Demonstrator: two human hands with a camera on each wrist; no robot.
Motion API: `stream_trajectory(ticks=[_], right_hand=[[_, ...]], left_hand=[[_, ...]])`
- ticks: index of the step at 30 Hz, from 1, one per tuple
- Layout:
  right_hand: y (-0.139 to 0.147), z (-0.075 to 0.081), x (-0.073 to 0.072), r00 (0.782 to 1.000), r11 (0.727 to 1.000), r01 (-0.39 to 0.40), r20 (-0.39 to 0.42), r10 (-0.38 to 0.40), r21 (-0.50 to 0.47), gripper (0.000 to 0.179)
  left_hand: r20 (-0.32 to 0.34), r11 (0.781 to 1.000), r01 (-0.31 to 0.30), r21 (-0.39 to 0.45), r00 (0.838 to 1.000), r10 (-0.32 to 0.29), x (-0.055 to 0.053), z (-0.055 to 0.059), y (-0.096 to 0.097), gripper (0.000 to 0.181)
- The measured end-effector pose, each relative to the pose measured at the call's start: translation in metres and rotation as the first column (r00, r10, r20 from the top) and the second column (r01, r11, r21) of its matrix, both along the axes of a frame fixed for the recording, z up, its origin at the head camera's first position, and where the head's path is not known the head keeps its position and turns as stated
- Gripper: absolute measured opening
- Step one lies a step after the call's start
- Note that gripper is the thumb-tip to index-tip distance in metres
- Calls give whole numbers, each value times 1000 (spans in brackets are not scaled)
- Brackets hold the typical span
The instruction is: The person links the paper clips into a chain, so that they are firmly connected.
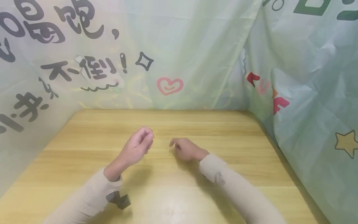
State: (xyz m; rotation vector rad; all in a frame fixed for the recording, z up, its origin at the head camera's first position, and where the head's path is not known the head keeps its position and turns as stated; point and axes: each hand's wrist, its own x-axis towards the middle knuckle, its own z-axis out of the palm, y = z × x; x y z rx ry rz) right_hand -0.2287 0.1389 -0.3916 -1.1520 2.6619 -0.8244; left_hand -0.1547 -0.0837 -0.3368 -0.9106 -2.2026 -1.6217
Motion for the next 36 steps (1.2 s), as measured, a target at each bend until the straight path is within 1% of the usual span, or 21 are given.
stream_trajectory(ticks=[1,3,5,7,9,12,16,17,20,23,25,26,29,32,36], right_hand=[[2,4,1,1000,998,8,20,-7,-58,20],[5,16,4,995,984,45,98,-28,-173,12],[8,28,8,981,958,89,189,-38,-272,9],[10,41,14,967,925,127,254,-35,-357,10],[12,53,19,963,894,140,269,-23,-425,11],[14,66,25,972,859,122,233,-3,-498,10],[15,76,30,980,832,89,196,24,-548,7],[15,77,31,981,827,82,193,33,-557,5],[15,79,31,983,810,51,174,64,-584,6],[15,80,32,985,804,30,156,79,-594,14],[15,80,33,986,808,26,146,75,-589,17],[15,81,33,986,807,26,147,76,-589,16],[14,83,35,982,800,62,182,59,-597,7],[13,86,36,971,781,121,238,37,-613,5],[12,87,38,964,764,209,262,-54,-611,5]], left_hand=[[2,1000,-2,-1,1000,2,0,0,0,11],[4,1000,-4,0,1000,4,0,-1,0,11],[7,1000,-8,-2,1000,8,-1,-2,0,11],[6,1000,-10,-2,1000,10,-1,-3,0,12],[5,1000,-11,-5,1000,11,-1,-4,0,12],[3,1000,-11,-9,1000,11,-1,-5,0,12],[-2,1000,-18,-11,1000,18,-1,-5,-1,12],[-4,1000,-19,-11,1000,19,-1,-5,-1,12],[-8,1000,-17,-10,1000,17,-1,-4,0,12],[-7,1000,-12,-12,1000,12,-1,-4,0,12],[-3,1000,-11,-14,1000,11,-1,-5,1,12],[0,1000,-12,-16,1000,12,-1,-5,1,12],[8,1000,-14,-19,1000,14,-1,-6,1,12],[11,1000,-13,-21,1000,14,-1,-5,2,12],[9,1000,-11,-25,1000,11,-1,-5,2,12]])
